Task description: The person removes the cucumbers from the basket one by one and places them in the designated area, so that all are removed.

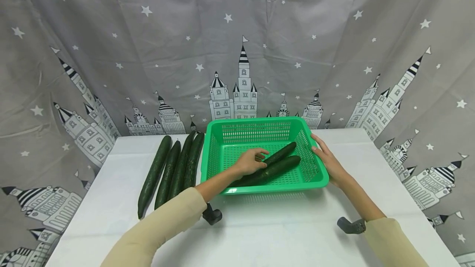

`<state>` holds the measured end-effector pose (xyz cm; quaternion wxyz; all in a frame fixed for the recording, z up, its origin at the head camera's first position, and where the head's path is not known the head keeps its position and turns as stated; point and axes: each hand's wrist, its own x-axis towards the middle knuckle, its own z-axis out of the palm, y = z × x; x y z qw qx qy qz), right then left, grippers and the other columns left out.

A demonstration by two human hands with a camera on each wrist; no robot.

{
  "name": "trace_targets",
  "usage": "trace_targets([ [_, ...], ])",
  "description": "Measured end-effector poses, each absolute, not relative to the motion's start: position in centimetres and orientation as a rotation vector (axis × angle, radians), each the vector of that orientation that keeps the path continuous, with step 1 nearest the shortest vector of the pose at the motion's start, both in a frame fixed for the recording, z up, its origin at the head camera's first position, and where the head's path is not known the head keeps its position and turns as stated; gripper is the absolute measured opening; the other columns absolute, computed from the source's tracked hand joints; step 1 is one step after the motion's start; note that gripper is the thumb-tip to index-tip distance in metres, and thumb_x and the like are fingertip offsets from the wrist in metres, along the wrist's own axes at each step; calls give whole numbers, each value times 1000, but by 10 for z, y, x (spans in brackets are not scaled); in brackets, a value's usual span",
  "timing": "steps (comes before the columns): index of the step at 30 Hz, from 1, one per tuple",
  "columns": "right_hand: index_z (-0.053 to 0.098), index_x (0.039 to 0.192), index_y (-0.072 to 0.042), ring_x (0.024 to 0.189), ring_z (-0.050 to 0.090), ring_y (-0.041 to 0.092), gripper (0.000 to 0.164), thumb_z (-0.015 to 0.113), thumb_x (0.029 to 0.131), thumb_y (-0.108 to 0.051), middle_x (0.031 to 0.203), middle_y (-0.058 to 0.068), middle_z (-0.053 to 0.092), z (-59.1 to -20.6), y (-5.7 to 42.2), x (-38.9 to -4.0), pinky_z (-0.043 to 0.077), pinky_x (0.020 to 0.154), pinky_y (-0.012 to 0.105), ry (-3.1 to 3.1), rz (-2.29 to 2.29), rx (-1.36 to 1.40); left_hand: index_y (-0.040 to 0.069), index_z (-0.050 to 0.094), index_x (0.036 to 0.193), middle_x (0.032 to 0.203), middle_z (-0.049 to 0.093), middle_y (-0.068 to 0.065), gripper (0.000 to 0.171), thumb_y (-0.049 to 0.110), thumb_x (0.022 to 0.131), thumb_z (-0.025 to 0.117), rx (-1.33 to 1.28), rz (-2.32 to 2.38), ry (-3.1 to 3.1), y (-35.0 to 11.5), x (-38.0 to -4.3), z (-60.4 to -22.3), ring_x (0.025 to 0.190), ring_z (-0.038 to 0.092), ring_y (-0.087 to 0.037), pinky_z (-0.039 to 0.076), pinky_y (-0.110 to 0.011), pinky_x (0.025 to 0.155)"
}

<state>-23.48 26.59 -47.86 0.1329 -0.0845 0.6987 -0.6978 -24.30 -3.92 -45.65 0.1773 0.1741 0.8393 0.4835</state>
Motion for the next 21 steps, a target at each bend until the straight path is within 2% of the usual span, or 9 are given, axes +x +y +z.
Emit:
trace_targets([
  [8,-1,162,-27,138,29,52,65,35,110,-39,163,21,4,-479,265,-236,49,97,46,2017,-2032,-251,7,55,141,125,60,-19,48,0,95,65,496,1236,2405,-35,-249,-462,115,58,-36,54,-44,84],
  [13,-1,162,-27,138,29,52,66,36,109,-40,162,22,5,-478,266,-236,50,96,45,2013,-2035,-261,6,56,141,121,63,-18,48,4,94,69,475,1207,2401,-35,-254,-464,115,58,-34,54,-45,88],
  [21,-1,162,-26,137,30,51,65,35,110,-39,162,22,6,-480,265,-235,51,96,43,2015,-2039,-265,5,62,135,126,63,-21,44,6,93,71,507,1184,2408,-35,-254,-461,120,58,-35,54,-44,91],
])
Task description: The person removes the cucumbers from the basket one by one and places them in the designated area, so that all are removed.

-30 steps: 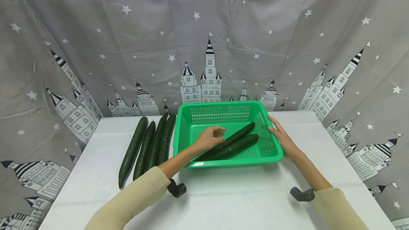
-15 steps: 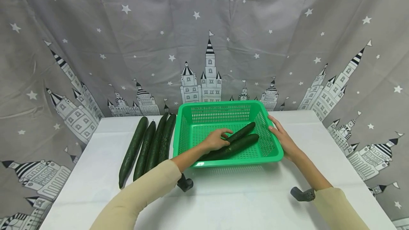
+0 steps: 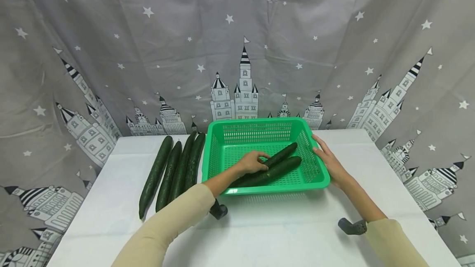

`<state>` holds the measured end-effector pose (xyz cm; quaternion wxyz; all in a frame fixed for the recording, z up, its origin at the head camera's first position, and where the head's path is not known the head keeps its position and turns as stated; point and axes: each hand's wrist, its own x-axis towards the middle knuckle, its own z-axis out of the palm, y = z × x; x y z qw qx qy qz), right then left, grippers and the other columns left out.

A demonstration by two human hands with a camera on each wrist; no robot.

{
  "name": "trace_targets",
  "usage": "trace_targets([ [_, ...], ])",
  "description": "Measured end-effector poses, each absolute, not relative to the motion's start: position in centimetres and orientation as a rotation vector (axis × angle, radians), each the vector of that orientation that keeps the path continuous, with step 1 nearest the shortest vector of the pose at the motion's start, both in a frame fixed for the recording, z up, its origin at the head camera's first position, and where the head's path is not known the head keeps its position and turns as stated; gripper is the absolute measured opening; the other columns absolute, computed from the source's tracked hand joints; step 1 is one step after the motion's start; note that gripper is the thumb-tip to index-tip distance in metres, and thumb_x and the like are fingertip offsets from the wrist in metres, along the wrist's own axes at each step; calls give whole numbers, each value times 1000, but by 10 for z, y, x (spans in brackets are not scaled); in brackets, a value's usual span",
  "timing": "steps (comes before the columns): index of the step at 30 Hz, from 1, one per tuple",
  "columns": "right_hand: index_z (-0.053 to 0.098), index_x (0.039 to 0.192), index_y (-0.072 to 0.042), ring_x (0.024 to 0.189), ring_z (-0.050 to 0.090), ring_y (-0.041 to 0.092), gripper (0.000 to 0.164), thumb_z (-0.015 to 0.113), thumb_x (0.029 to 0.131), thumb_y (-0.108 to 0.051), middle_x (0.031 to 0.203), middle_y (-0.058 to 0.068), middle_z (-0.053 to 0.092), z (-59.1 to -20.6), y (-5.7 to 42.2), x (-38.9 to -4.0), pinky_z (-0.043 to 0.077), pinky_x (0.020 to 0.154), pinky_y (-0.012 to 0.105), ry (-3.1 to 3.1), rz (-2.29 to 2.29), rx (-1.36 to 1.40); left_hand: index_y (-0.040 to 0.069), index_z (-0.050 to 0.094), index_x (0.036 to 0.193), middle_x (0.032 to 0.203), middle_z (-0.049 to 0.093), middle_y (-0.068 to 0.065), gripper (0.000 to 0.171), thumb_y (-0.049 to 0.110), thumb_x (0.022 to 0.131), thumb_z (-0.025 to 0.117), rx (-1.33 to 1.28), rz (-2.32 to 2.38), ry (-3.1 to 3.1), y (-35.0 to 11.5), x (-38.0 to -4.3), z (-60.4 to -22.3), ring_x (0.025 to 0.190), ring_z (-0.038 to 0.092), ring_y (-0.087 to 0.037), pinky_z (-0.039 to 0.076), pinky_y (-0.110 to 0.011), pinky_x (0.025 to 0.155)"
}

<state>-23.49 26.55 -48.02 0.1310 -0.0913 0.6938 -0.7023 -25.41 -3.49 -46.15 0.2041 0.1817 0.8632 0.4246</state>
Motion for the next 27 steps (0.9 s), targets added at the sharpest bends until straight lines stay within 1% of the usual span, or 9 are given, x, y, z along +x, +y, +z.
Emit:
trace_targets([
  [10,0,162,-26,136,30,52,64,35,110,-38,162,22,6,-482,265,-235,50,96,45,2012,-2041,-264,4,64,132,128,62,-22,43,1,90,72,488,1182,2443,-36,-253,-463,117,60,-36,57,-41,83],
  [15,0,162,-26,136,31,51,64,35,110,-39,161,22,7,-482,266,-234,51,95,44,2005,-2048,-256,6,66,131,128,62,-20,42,3,90,72,511,1178,2471,-37,-254,-462,115,61,-34,57,-38,79],
  [18,-1,162,-26,136,32,50,65,35,110,-39,161,23,8,-481,266,-234,51,95,43,2001,-2050,-260,8,66,131,129,62,-20,41,4,91,71,526,1211,2484,-38,-256,-459,112,62,-33,55,-33,72],
  [21,-1,162,-25,136,32,50,65,35,110,-39,160,23,9,-480,266,-234,51,96,44,2000,-2050,-269,8,66,131,129,61,-21,40,5,92,70,528,1276,2485,-39,-257,-456,105,64,-32,47,-30,64],
  [24,-1,162,-25,136,32,51,65,35,110,-38,160,24,10,-480,265,-234,50,96,45,1997,-2048,-282,9,66,131,128,61,-20,40,5,92,69,510,1356,2480,-41,-258,-449,104,63,-31,46,-30,64],
  [27,-2,162,-26,136,31,52,65,35,110,-38,159,25,10,-479,266,-234,50,96,47,1996,-2043,-281,10,67,132,127,61,-17,41,5,91,70,479,1432,2473,-44,-258,-440,110,61,-30,52,-34,72],
])
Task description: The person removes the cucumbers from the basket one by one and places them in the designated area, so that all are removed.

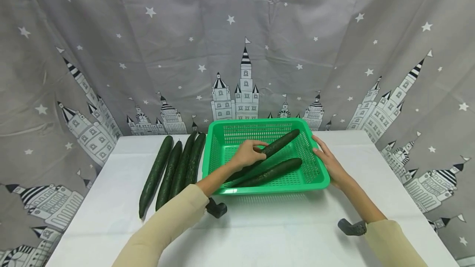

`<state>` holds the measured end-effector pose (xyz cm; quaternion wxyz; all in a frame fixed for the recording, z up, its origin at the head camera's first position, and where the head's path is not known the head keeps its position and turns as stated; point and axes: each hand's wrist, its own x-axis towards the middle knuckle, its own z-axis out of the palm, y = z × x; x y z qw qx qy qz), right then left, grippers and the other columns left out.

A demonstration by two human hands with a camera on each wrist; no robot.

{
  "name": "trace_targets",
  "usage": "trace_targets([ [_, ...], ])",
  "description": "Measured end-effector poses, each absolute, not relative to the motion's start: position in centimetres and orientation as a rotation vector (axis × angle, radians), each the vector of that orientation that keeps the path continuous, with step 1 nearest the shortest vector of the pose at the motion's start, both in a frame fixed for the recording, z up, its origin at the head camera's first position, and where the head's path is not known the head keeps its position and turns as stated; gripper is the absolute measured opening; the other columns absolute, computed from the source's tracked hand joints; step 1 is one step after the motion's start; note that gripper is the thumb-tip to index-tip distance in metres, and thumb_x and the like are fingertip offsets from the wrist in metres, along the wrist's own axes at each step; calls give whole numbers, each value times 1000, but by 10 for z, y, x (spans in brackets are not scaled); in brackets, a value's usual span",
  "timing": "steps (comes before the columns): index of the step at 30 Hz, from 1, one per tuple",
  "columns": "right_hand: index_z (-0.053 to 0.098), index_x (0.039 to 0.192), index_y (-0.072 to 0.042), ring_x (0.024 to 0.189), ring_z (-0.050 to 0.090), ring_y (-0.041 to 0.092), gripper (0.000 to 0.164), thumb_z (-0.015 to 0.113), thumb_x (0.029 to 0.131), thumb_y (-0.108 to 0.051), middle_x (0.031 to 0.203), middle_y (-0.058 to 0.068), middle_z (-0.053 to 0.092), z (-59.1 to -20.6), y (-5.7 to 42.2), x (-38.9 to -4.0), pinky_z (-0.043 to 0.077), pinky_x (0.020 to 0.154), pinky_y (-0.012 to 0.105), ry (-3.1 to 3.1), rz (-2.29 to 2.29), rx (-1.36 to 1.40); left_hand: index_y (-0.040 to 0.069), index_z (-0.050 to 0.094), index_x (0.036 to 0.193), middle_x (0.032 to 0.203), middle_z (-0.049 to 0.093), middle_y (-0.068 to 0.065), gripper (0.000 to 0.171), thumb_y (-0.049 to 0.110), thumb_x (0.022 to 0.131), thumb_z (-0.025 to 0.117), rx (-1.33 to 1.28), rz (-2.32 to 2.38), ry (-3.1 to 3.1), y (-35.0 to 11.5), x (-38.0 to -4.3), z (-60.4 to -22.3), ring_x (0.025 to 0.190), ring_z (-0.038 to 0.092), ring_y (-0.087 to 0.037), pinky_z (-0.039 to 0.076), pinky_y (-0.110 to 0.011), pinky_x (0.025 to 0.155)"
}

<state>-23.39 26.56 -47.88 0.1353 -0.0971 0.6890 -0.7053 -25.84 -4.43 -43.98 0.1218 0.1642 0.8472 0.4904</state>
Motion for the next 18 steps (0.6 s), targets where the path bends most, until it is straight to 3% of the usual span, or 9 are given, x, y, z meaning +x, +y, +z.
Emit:
trace_targets([
  [8,-1,162,-26,136,30,52,65,35,110,-39,161,24,6,-478,266,-235,49,96,48,2011,-2032,-279,14,65,135,126,63,-15,45,5,91,68,366,1667,2433,-62,-267,-405,118,58,-30,51,-48,93],
  [18,-1,162,-25,136,30,51,64,35,110,-38,161,24,7,-478,265,-234,50,96,44,2031,-2031,-256,17,61,139,133,58,-16,49,7,92,68,303,1801,2384,-97,-263,-369,122,55,-31,48,-48,99],
])
